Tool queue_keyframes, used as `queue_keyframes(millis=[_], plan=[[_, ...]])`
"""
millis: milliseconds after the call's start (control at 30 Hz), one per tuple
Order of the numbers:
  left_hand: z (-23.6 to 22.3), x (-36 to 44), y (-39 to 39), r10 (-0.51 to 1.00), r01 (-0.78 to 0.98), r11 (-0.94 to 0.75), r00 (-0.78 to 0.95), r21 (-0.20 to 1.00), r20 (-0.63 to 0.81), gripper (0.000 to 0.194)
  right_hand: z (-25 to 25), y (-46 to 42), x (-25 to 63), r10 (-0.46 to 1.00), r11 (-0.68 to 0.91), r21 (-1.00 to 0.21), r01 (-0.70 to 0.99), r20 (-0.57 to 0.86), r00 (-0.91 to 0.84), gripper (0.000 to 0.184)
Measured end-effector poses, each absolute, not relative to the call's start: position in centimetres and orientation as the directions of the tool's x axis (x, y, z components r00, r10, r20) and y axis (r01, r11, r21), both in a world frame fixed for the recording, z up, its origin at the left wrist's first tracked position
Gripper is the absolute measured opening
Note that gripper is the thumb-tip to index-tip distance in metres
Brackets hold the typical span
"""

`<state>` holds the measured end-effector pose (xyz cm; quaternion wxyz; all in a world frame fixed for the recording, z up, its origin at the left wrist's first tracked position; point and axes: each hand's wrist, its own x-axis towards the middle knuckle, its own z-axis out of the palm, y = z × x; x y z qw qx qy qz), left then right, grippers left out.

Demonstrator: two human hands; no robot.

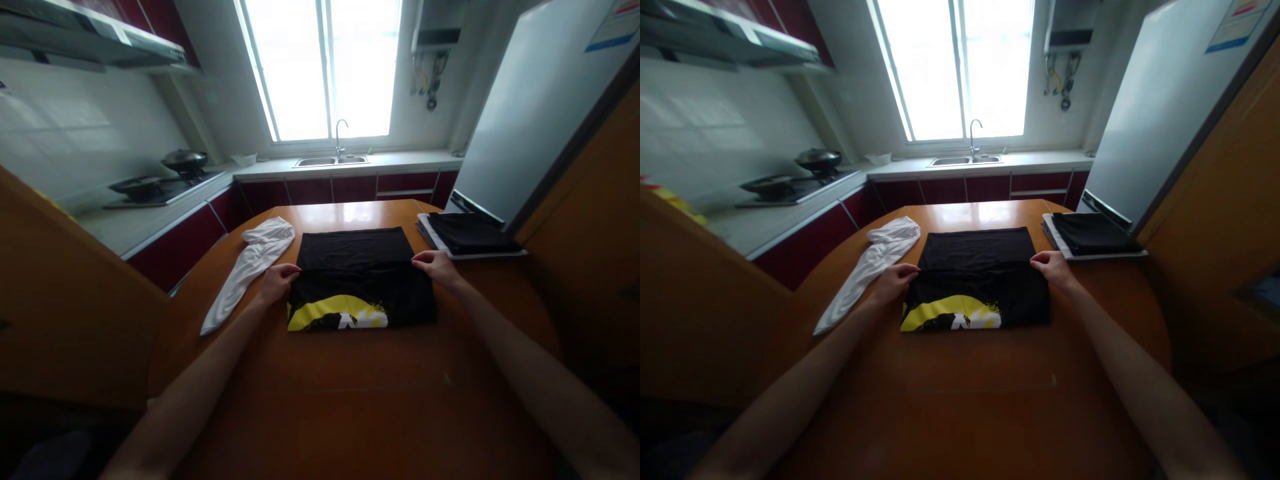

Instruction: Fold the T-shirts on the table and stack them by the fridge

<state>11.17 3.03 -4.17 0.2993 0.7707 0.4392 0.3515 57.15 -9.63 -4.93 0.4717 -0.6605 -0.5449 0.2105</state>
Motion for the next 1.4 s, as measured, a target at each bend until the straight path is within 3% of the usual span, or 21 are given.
queue_keyframes(millis=[267, 400, 467, 567, 733, 867, 1033, 1267, 1400], plan=[[-4.8, 11.2, 3.3, 0.885, 0.507, -0.45, 0.361, 0.735, 0.293, 0.037, -6.3, -8.4, 57.4, 0.934, 0.021, -0.807, 0.59, 0.227, 0.277, 0.017], [-3.7, 12.7, 1.6, 0.803, 0.564, -0.595, 0.393, 0.573, 0.447, 0.032, -5.2, -9.4, 55.6, 0.904, -0.087, -0.584, 0.807, 0.295, 0.31, 0.02], [-3.4, 14.5, -0.1, 0.722, 0.549, -0.691, 0.489, 0.471, 0.49, 0.033, -4.6, -10.4, 53.2, 0.885, -0.06, -0.474, 0.879, 0.382, 0.266, 0.028], [-3.9, 17.4, -2.6, 0.641, 0.533, -0.767, 0.657, 0.357, 0.396, 0.038, -4.9, -11.8, 48.9, 0.901, 0.055, -0.373, 0.926, 0.418, 0.115, 0.039], [-6.1, 18.9, -3.6, 0.715, 0.684, -0.697, 0.685, 0.215, 0.141, 0.059, -7.7, -13.2, 45.9, 0.979, 0.026, -0.251, 0.968, 0.203, 0.026, 0.059], [-6.4, 18.5, -3.3, 0.747, 0.731, -0.662, 0.662, 0.165, 0.067, 0.064, -8.2, -13.3, 46.6, 0.991, -0.031, -0.232, 0.972, 0.121, 0.061, 0.066], [-5.4, 19.5, -5.4, 0.7, 0.697, -0.711, 0.688, 0.096, 0.192, 0.061, -7.0, -13.7, 45.5, 0.965, 0.003, -0.209, 0.978, 0.256, 0.052, 0.064], [-6.4, 20.7, -7.9, 0.638, 0.623, -0.768, 0.766, 0.149, 0.084, 0.069, -8.2, -14.5, 43.3, 0.988, 0.133, -0.236, 0.963, 0.114, -0.108, 0.066], [-5.7, 20.5, -7.0, 0.666, 0.625, -0.742, 0.729, 0.242, 0.159, 0.061, -7.7, -14.0, 44.8, 0.971, 0.123, -0.309, 0.943, 0.234, -0.05, 0.056]])
